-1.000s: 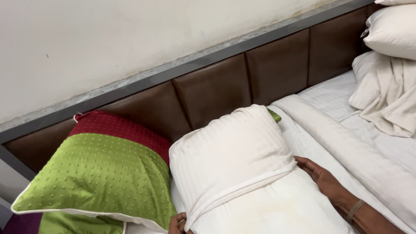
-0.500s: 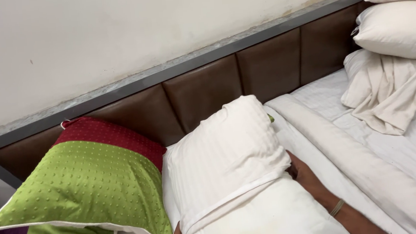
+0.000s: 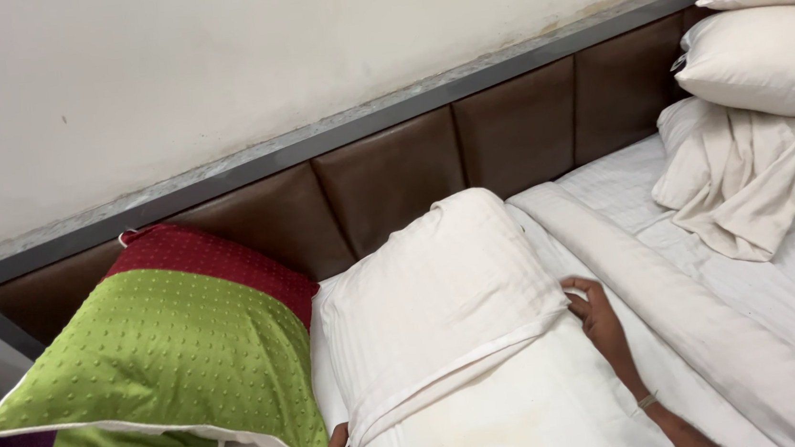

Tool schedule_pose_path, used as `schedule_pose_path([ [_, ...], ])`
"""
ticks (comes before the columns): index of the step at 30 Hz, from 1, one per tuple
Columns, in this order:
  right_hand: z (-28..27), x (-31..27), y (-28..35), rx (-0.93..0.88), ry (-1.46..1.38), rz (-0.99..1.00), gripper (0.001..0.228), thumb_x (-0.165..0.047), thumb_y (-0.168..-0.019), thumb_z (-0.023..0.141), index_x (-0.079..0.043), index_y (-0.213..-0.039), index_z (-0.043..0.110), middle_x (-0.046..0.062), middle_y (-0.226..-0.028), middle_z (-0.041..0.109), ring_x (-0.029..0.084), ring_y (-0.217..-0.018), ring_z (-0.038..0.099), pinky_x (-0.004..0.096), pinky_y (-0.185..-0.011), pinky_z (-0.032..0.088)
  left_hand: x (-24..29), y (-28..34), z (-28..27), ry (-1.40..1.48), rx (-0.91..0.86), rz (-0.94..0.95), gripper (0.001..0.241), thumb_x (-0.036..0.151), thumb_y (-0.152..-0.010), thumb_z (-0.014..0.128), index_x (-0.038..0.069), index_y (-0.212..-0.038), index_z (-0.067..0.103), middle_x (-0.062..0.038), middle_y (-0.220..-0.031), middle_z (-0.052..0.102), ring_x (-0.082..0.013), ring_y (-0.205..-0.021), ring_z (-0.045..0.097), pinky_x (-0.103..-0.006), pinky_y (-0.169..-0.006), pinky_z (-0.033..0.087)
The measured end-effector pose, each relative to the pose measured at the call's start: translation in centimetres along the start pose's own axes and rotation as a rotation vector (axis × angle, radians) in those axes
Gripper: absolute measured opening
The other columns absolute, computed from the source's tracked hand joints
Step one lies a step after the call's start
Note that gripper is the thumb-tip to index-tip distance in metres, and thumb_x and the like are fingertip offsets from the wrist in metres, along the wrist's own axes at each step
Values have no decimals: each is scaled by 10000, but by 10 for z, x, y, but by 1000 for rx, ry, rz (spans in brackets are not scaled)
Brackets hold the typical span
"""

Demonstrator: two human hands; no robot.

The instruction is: The person inserts a white pillow into a white pillowcase on a bed. They first attempt to insert the pillow into a satin pillowcase, then switch to a different white pillowcase, pulling the fabric over the pillow and tucking the edges to secure it.

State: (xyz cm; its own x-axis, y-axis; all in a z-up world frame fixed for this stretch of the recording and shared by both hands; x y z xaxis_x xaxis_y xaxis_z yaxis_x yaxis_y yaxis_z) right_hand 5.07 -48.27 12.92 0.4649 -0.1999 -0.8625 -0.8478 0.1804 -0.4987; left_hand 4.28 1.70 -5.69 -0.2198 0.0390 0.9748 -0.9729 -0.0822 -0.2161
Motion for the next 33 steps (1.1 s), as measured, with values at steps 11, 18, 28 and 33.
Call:
schedule_pose_path([
  [11,3,-51,44,244,459,227,315,-40,-878,665,-123,-1174,733,97,-744,726,139,-594,633,308,-619,514,15,4,0,-337,153,16,409,-37,-782,643,66,-1178,643,-131,-1040,817,-191,-975,812,-285,-792,606],
  [18,-26,-74,54,153,736,313,82,67,-972,626,125,-1001,575,275,-929,483,333,-821,545,349,-676,526,179,35,37,-551,335,107,465,-10,-683,755,91,-1117,625,-146,-942,707,-253,-823,750,-344,-683,632],
  [28,-27,-218,48,-44,501,43,265,-3,-901,678,-120,-1123,763,29,-1073,799,192,-1010,741,304,-891,585,321,70,126,-713,73,568,188,9,-841,645,64,-1006,715,-159,-931,700,-335,-919,684,-438,-797,539],
  [33,-64,-120,51,-167,43,453,298,3,-944,620,-30,-1213,744,177,-1095,729,377,-1026,654,432,-1001,502,362,74,117,-620,-111,125,154,190,-925,649,38,-902,665,-151,-809,686,-281,-706,691,-392,-698,547],
])
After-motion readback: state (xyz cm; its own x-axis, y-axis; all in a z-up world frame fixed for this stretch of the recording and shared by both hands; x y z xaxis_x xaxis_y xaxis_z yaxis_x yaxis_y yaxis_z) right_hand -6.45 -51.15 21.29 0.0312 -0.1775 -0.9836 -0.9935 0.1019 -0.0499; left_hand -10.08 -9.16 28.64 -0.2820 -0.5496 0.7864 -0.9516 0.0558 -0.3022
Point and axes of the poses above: each hand's wrist, its own y-axis away from the middle knuckle, its own z-axis out of the palm, x = y × z, the point moved 2 cm from there along -y, towards the middle knuckle
